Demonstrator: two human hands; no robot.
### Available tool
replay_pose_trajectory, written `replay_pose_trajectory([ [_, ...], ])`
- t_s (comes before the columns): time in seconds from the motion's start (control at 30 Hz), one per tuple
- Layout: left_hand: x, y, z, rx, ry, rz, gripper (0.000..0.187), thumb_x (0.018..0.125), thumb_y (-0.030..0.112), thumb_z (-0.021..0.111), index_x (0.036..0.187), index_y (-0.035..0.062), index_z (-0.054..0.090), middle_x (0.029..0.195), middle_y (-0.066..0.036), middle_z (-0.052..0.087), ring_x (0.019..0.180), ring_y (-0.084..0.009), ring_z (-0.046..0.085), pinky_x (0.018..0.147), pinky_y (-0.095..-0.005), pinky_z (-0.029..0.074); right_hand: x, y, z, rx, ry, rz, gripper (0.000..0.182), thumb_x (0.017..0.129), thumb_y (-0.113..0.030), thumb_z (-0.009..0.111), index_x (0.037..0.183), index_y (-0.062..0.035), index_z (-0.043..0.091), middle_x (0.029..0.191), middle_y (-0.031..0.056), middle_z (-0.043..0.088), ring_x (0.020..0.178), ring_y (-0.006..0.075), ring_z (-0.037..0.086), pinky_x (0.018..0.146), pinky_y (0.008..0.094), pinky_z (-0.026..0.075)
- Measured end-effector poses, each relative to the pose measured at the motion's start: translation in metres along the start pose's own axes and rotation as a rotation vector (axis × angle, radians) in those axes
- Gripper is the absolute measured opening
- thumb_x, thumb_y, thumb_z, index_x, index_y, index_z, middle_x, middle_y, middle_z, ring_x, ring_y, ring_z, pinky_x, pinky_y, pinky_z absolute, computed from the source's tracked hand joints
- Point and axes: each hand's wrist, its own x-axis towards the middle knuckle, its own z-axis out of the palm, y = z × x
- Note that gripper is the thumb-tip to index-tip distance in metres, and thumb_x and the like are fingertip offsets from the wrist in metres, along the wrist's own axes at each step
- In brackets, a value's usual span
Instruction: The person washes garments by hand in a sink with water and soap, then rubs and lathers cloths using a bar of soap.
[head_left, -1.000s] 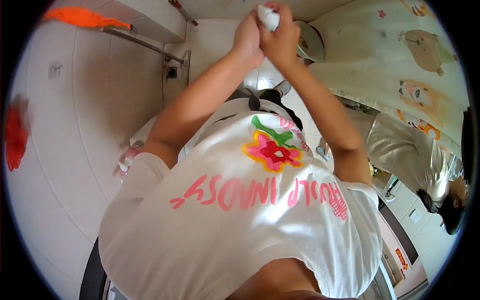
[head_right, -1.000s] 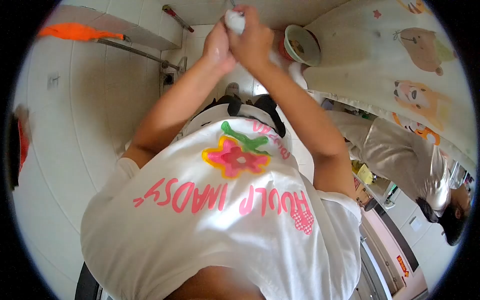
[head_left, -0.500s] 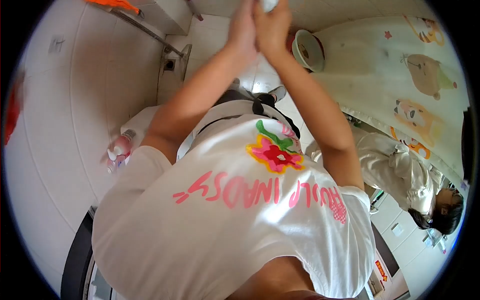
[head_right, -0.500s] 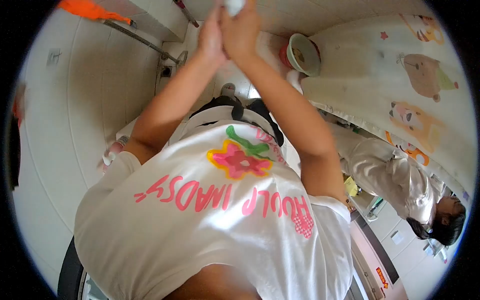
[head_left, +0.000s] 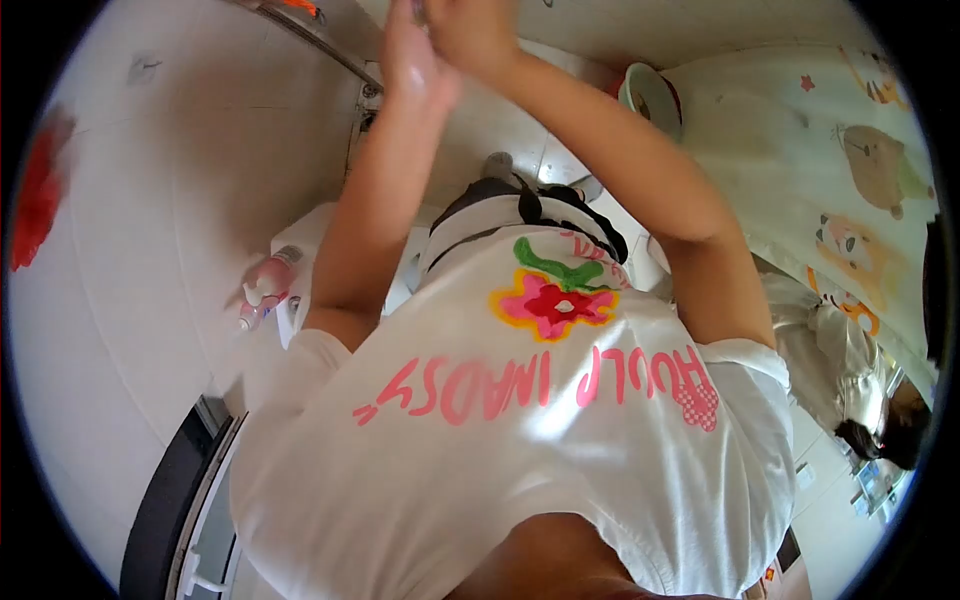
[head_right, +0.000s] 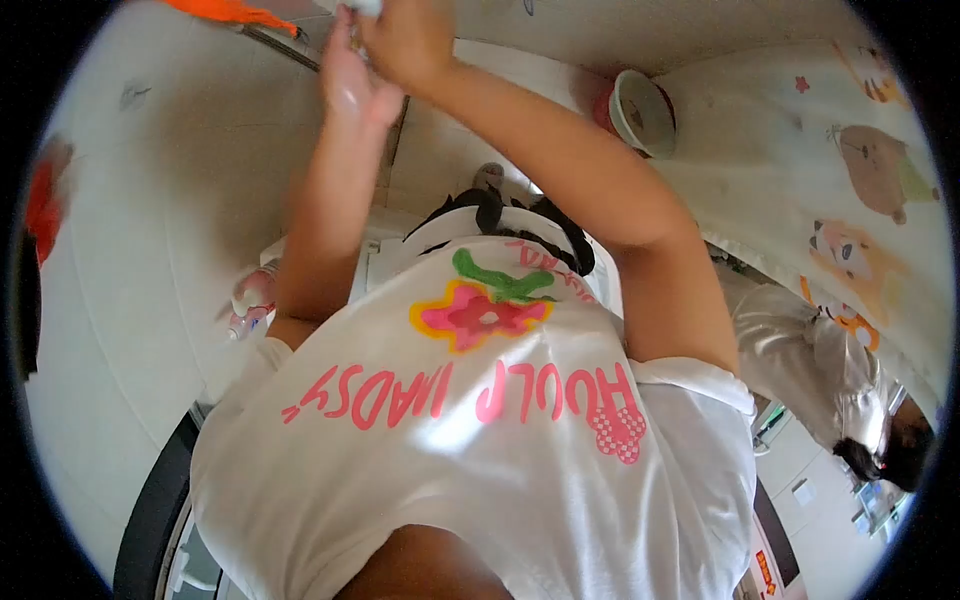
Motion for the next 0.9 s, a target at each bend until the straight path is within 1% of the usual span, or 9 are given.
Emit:
replay_pose_trajectory([
  [0.07,-0.019,-0.005,0.026,0.100,0.170,0.155,0.040,0.101,0.038,0.042,0.122,0.0069,0.056,0.113,-0.006,0.063,0.107,-0.0212,0.057,0.096,-0.0357,0.044,0.022,-0.012,0.007,0.012,0.066,0.258,0.021,0.083,-0.006,0.064,0.102,0.0000,0.055,0.095,0.0296,0.062,0.086,0.0481,0.060,0.073,0.0482,0.048],
  [0.2,0.015,0.015,-0.025,-0.083,-0.115,0.167,0.040,0.102,0.037,0.041,0.126,0.0077,0.055,0.117,-0.006,0.062,0.112,-0.0213,0.055,0.101,-0.0361,0.041,-0.029,-0.004,0.025,0.100,0.119,-0.285,0.022,0.083,-0.010,0.064,0.100,0.0002,0.055,0.086,0.0266,0.063,0.081,0.0476,0.061,0.069,0.0475,0.049],
  [0.3,-0.001,0.008,-0.022,-0.090,-0.032,-0.027,0.040,0.102,0.038,0.039,0.126,0.0093,0.055,0.119,-0.005,0.062,0.112,-0.0210,0.056,0.101,-0.0364,0.041,-0.013,0.011,0.013,-0.042,-0.111,-0.312,0.025,0.082,-0.008,0.063,0.103,0.0007,0.053,0.087,0.0289,0.062,0.083,0.0487,0.060,0.071,0.0491,0.048],
  [0.43,-0.009,0.014,0.001,-0.081,0.211,-0.165,0.042,0.103,0.040,0.037,0.129,0.0106,0.053,0.124,-0.005,0.059,0.113,-0.0228,0.056,0.101,-0.0380,0.042,0.001,0.016,0.026,-0.259,0.044,-0.156,0.030,0.079,-0.006,0.064,0.106,-0.0025,0.052,0.086,0.0278,0.062,0.080,0.0493,0.059,0.067,0.0529,0.046],
  [0.57,0.013,0.007,-0.053,-0.257,-0.096,-0.096,0.042,0.103,0.040,0.038,0.129,0.0113,0.052,0.124,-0.006,0.059,0.112,-0.0231,0.056,0.100,-0.0379,0.043,-0.017,0.026,0.014,-0.175,-0.295,-0.525,0.030,0.078,-0.004,0.063,0.106,-0.0016,0.052,0.082,0.0267,0.062,0.075,0.0478,0.060,0.064,0.0517,0.046],
  [0.67,-0.012,0.003,-0.015,-0.147,0.148,-0.062,0.039,0.100,0.039,0.040,0.123,0.0105,0.056,0.117,-0.010,0.062,0.107,-0.0248,0.059,0.092,-0.0394,0.049,0.006,0.019,0.017,-0.179,-0.144,-0.141,0.026,0.077,-0.004,0.064,0.101,-0.0046,0.054,0.083,0.0253,0.063,0.072,0.0454,0.061,0.064,0.0485,0.048],
  [0.77,0.017,0.003,-0.052,-0.255,-0.072,-0.217,0.038,0.100,0.038,0.040,0.121,0.0104,0.057,0.113,-0.010,0.063,0.105,-0.0241,0.060,0.090,-0.0390,0.049,-0.012,0.004,0.023,-0.256,-0.051,-0.322,0.019,0.077,-0.003,0.063,0.094,-0.0044,0.054,0.080,0.0247,0.063,0.072,0.0456,0.061,0.063,0.0480,0.049],
  [0.8,0.013,0.009,-0.054,-0.345,-0.463,-0.114,0.040,0.101,0.039,0.039,0.123,0.0110,0.057,0.114,-0.008,0.063,0.105,-0.0225,0.060,0.090,-0.0383,0.049,-0.024,-0.005,0.016,-0.179,-0.122,-0.421,0.019,0.077,-0.003,0.063,0.094,-0.0038,0.054,0.078,0.0249,0.063,0.073,0.0457,0.061,0.062,0.0484,0.049],
  [0.9,0.001,0.009,-0.043,-0.143,-0.092,-0.078,0.041,0.100,0.041,0.040,0.122,0.0110,0.057,0.114,-0.007,0.063,0.105,-0.0212,0.060,0.090,-0.0385,0.049,-0.017,0.010,0.020,-0.166,-0.191,-0.326,0.019,0.077,-0.004,0.065,0.094,-0.0022,0.055,0.079,0.0270,0.062,0.075,0.0456,0.062,0.063,0.0494,0.049],
])
